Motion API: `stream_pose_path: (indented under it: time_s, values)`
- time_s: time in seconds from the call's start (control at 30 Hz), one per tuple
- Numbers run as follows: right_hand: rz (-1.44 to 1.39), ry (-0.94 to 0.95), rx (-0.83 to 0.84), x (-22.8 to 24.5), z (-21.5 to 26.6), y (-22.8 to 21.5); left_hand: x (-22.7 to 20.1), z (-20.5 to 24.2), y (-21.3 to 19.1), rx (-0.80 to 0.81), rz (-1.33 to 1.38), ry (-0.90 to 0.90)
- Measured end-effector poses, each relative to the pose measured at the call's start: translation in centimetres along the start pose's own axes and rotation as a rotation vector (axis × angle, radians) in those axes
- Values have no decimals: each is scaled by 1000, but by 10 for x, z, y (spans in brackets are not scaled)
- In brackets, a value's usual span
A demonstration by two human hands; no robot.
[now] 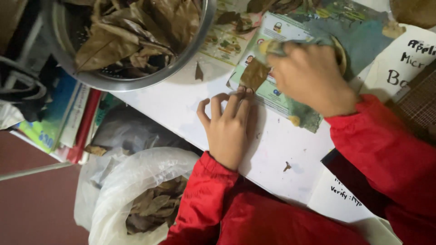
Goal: Cleaning dried tea leaves by wiping them with a cloth on a flat surface
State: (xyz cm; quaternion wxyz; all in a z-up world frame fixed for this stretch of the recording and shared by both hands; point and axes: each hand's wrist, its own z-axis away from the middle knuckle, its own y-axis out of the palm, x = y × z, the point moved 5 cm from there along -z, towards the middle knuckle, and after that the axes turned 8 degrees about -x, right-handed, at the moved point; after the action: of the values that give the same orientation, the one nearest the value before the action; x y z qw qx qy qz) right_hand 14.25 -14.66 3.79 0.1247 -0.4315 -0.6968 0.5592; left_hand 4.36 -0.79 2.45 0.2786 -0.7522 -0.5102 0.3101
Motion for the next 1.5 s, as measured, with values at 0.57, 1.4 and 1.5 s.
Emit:
stream_pose_path:
  time_s: [0.57, 1.4, 1.5]
  values:
    - [-429, 204, 1001, -11, 21, -50, 25, -9, 53, 180, 105, -85]
    - [-176, -120, 618, 17, 28, -18, 29, -16, 49, 204, 170, -209]
    - [-303, 23, 531, 8, 23, -10, 29, -15, 52, 226, 199, -256]
